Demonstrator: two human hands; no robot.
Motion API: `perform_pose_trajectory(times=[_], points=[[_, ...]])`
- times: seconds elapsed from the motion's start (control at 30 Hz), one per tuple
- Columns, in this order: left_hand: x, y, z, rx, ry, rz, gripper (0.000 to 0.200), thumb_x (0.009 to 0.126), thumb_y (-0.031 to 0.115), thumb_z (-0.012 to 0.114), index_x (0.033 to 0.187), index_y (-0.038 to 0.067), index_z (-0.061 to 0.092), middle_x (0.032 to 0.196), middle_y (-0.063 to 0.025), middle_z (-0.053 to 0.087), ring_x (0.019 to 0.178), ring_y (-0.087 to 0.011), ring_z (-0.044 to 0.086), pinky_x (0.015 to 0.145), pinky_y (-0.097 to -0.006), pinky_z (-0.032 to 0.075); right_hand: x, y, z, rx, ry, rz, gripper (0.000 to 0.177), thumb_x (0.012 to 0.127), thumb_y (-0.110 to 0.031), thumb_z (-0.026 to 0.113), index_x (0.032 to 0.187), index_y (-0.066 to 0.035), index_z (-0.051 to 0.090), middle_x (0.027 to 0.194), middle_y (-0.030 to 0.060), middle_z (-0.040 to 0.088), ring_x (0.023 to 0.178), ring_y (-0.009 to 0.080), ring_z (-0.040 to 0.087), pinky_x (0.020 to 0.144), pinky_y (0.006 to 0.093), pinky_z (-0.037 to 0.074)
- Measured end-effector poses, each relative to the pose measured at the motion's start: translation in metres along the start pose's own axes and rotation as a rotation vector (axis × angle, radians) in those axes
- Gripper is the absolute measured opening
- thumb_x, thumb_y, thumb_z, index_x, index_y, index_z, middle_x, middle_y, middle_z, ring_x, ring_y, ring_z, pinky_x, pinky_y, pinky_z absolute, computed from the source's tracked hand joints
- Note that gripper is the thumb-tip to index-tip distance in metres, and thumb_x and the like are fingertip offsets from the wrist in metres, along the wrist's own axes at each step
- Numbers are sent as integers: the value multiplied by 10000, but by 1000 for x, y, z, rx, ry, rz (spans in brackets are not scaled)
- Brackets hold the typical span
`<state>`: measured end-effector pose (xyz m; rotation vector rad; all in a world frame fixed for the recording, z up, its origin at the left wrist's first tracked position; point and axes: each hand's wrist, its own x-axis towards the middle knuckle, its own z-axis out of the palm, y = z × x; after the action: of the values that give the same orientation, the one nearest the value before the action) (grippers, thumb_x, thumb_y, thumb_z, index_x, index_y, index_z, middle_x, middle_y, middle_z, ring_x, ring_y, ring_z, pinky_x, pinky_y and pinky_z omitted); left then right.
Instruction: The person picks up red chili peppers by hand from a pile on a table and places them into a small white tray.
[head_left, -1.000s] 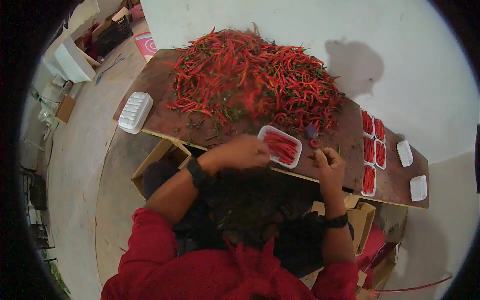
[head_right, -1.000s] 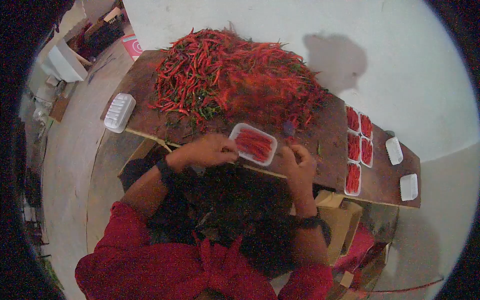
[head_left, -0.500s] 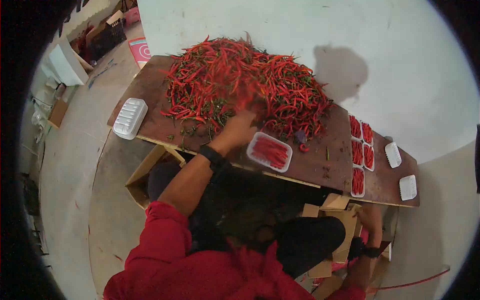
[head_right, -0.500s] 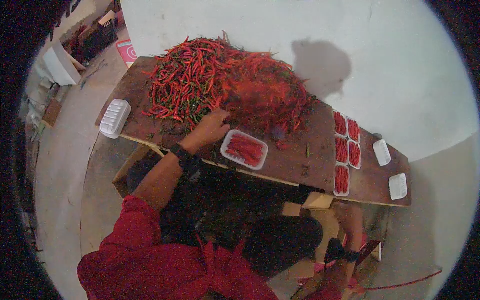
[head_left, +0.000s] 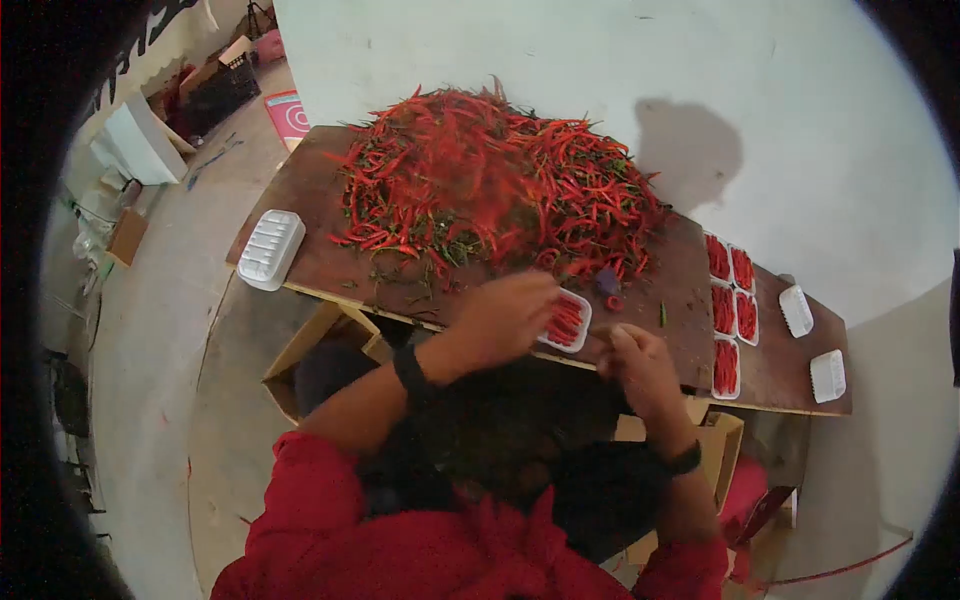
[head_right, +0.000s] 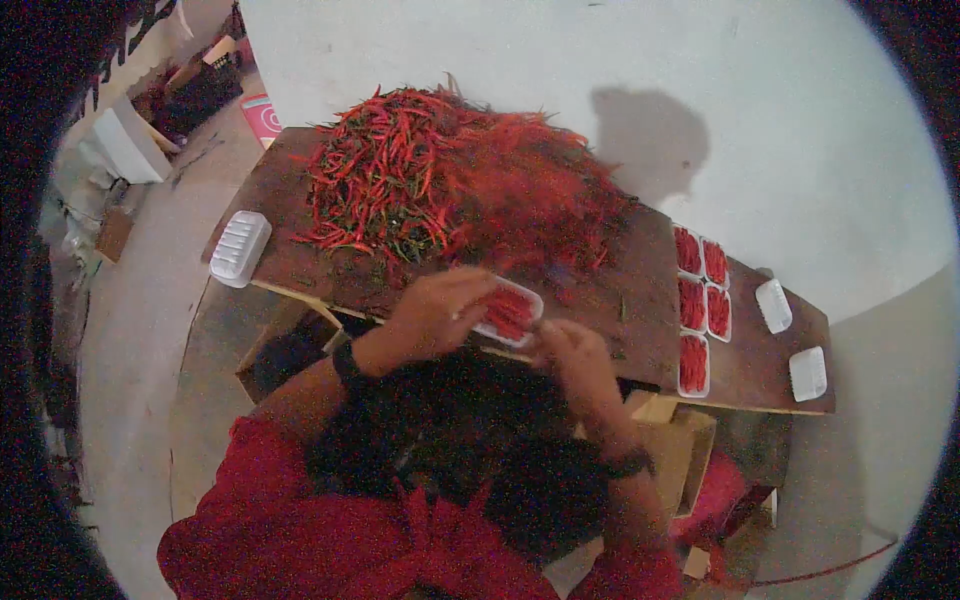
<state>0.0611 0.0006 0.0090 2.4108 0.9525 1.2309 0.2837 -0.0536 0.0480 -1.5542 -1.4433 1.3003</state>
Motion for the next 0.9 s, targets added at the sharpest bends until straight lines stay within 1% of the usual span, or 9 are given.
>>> perform_pose_trajectory(times=[0.03,0.1,0.17,0.2,0.33,0.4,0.5,0.83,0.9], points=[[-4,6,-4,11,-2,-4,284,773,108,605,1035,-1,594,1047,-166,609,939,-330,596,792,-396,491,17,13,11,168,-40,-3,300,917,-264,500,977,14,595,779,32,592,666,110,542,621,249,435],[-14,13,-10,96,-164,218,249,752,102,633,994,47,617,1023,-124,622,895,-296,611,741,-390,504,32,23,24,341,-93,-4,293,915,-280,509,973,-7,598,779,19,580,666,110,531,618,248,428],[-29,9,-3,70,-171,188,187,727,108,622,905,54,606,987,-108,606,893,-280,598,735,-381,495,38,27,36,657,-83,104,268,915,-288,519,958,-36,601,791,1,571,678,106,512,616,246,413],[-34,8,-1,28,-177,171,127,701,113,612,815,61,594,950,-92,589,891,-263,585,728,-371,486,37,24,42,663,-85,118,268,915,-288,519,958,-36,601,791,1,571,678,106,512,616,246,413],[-38,0,-4,-36,-264,139,120,733,122,608,828,54,583,934,-111,585,865,-283,581,694,-385,473,47,21,47,574,-91,63,258,911,-250,512,984,-21,605,831,7,579,701,106,506,633,253,425],[-37,0,-4,-166,-265,-197,137,774,142,604,870,48,580,904,-134,593,841,-316,580,676,-406,462,50,26,49,491,-102,47,310,909,-269,495,1011,1,610,870,19,587,706,110,509,647,259,445],[-28,0,-4,-342,-183,-360,159,804,168,598,901,44,573,866,-153,605,805,-349,579,663,-425,455,54,25,48,468,-102,67,275,899,-239,515,1010,-6,612,866,14,588,699,101,507,647,257,450],[-26,-10,3,-242,-235,-351,153,802,171,598,892,49,575,822,-158,616,784,-352,588,653,-429,453,54,19,57,492,-13,69,130,886,-112,545,966,-18,584,749,7,555,639,96,500,619,244,419],[-27,-11,5,-266,-211,-487,148,800,173,595,875,45,585,802,-150,618,774,-329,598,648,-414,453,53,18,58,419,-21,30,120,882,-100,541,960,-20,585,758,7,558,651,91,504,629,239,422]])
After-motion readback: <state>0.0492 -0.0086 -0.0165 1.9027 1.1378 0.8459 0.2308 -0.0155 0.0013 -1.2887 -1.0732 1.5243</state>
